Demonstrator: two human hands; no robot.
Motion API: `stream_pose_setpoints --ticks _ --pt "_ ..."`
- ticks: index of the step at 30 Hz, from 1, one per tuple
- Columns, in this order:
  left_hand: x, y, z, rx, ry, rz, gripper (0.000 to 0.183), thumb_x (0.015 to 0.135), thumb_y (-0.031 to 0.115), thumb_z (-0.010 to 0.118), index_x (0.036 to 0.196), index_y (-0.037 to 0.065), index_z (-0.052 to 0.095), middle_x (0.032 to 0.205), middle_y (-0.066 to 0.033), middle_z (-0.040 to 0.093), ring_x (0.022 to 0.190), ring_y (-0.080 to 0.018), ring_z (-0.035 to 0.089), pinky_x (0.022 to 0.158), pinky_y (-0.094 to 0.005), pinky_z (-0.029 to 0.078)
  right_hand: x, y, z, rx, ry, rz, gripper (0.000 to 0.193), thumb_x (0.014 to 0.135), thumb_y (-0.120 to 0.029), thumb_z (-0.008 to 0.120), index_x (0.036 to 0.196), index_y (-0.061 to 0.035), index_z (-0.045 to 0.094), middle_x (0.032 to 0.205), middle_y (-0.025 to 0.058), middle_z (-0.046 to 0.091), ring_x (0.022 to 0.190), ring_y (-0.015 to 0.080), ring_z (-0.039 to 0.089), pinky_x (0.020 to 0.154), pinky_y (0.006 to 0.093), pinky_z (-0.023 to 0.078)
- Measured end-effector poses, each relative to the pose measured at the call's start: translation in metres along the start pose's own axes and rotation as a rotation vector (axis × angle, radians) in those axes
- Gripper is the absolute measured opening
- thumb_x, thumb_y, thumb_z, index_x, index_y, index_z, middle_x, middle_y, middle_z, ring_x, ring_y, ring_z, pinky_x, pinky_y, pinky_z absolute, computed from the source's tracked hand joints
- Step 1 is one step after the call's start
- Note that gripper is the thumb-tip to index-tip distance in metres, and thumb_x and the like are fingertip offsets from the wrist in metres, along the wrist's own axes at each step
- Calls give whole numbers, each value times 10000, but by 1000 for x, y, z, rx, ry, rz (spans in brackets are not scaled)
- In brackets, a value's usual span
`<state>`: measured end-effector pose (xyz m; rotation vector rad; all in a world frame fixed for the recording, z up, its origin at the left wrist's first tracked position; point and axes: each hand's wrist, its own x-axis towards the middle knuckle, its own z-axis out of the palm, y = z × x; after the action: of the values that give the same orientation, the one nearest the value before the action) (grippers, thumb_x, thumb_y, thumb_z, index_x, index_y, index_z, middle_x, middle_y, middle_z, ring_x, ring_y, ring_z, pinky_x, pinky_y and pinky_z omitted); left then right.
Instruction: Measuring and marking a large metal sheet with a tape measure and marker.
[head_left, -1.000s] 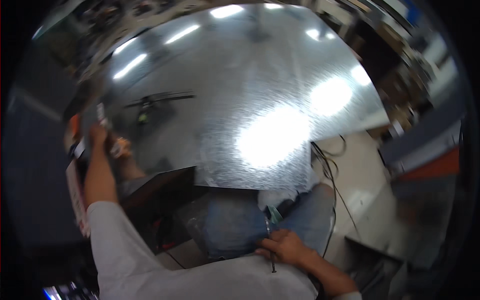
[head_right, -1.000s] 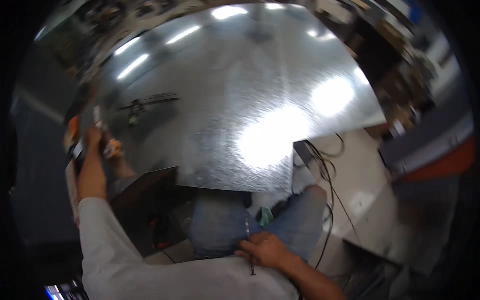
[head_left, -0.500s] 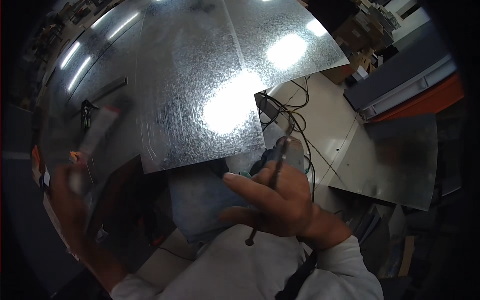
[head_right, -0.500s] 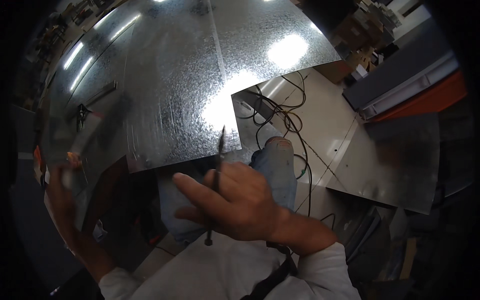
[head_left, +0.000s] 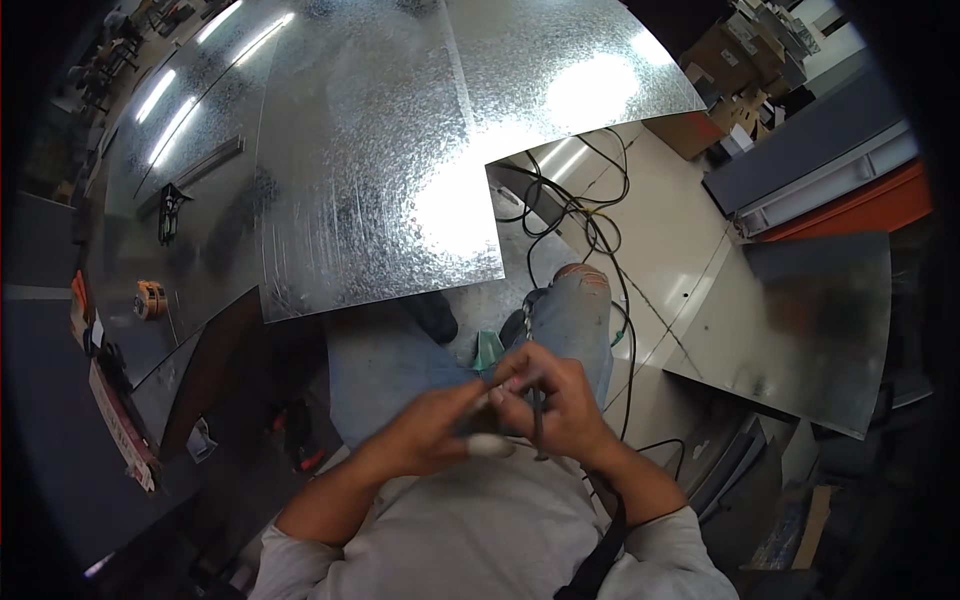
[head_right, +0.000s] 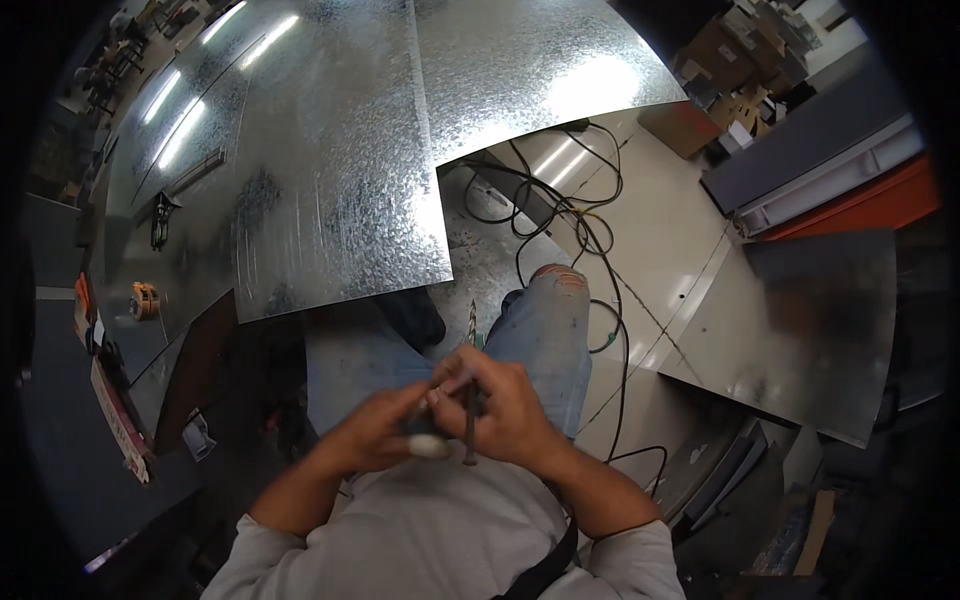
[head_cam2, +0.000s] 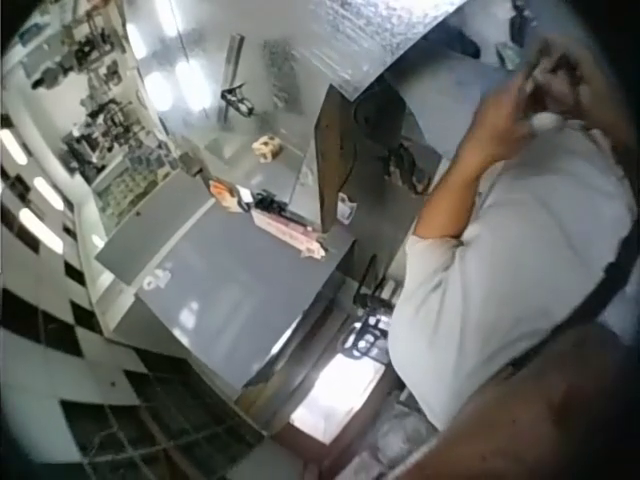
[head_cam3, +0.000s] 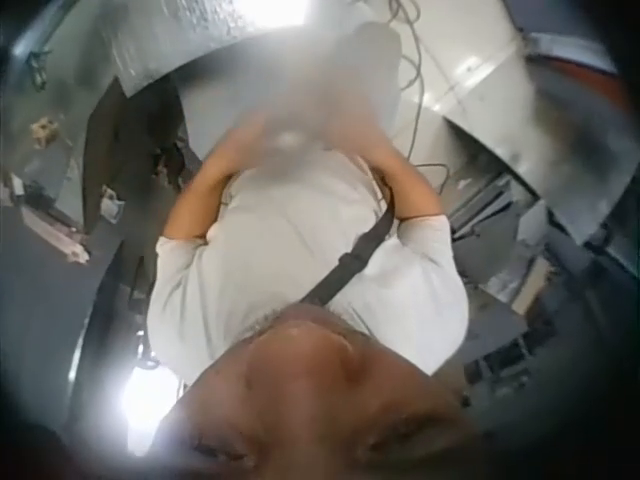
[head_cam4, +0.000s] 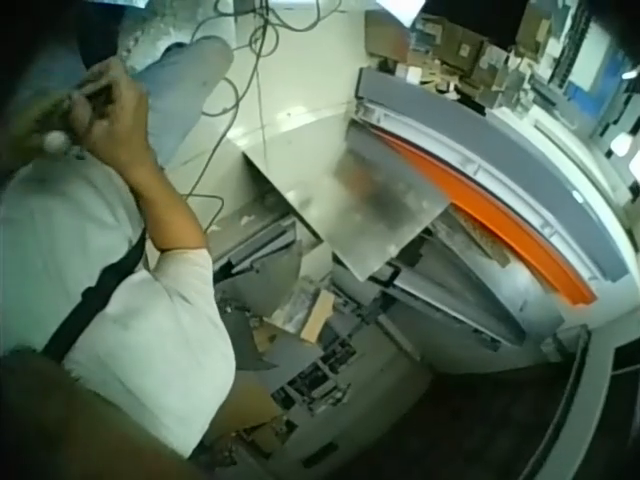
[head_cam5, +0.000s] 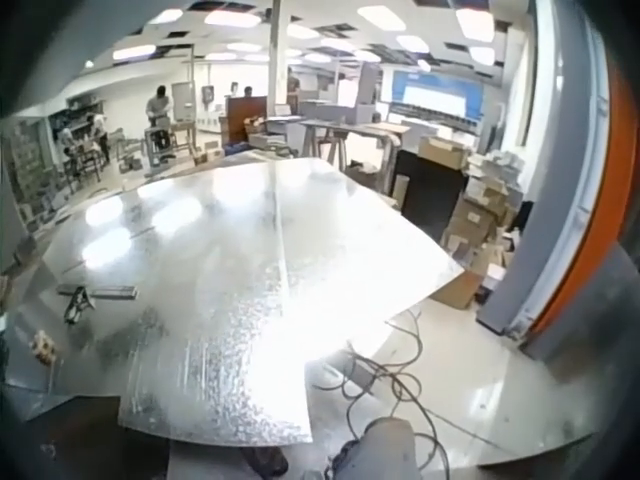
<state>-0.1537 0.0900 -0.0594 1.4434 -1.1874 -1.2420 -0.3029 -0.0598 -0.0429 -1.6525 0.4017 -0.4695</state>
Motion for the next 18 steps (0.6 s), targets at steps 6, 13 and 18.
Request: stream_pose_setpoints --ticks 6,13,18 --pt "24 1 26 -260 -47 -109 364 1064 351 660 910 22 669 740 29 604 723 -65 527 650 -289 452 -3 3 -12 273 103 180 240 1026 -229 685 957 -1 652 791 35 641 689 97 592 574 246 456" --pt "24 -1 34 -474 -44 -146 396 1079 393 627 863 61 628 730 76 497 686 -57 425 599 -276 370 9 4 -25 375 116 291 237 1038 -238 672 965 -12 667 772 19 632 629 52 528 575 219 412" --pt "20 -14 34 -242 149 -6 418 1029 451 685 948 45 629 789 13 579 753 -101 554 684 -295 458 9 15 -22 26 -70 84 184 1026 -190 703 984 -14 672 771 36 657 650 114 600 588 278 469"
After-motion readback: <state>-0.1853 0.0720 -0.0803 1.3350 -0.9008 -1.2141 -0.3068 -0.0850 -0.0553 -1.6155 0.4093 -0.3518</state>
